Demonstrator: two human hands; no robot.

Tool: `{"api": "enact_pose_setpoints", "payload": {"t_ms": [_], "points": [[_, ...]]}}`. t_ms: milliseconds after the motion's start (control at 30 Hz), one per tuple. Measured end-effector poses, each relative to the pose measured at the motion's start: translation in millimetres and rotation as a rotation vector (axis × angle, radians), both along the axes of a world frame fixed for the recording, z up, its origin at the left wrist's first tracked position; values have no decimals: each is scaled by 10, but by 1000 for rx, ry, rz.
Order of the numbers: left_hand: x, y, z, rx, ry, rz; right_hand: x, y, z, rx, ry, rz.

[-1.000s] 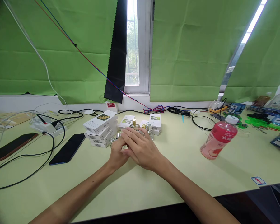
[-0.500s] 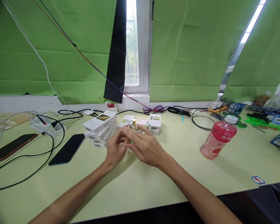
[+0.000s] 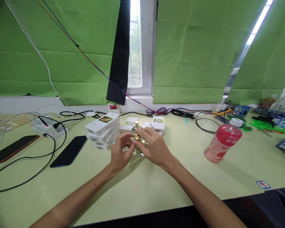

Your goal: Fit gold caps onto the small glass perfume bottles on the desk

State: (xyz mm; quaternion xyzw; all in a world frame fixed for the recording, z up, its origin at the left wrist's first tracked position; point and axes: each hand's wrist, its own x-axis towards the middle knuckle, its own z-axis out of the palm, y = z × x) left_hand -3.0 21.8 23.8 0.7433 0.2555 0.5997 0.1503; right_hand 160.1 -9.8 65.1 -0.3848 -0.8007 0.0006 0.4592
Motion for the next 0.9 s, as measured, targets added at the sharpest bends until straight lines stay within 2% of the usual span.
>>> {"api": "enact_pose_setpoints", "payload": {"t_ms": [433, 633, 767, 900], "points": [[-16, 22, -34, 134, 92, 65, -7, 21, -55, -122, 43, -41], [-13, 21, -31, 72, 139, 31, 45, 60, -10, -148, 184, -66], [-7, 23, -35, 20, 226, 81, 117, 103, 30, -173, 247, -163], [-1, 21, -61, -25, 336, 118, 150, 139, 16, -215, 247, -184]]}}
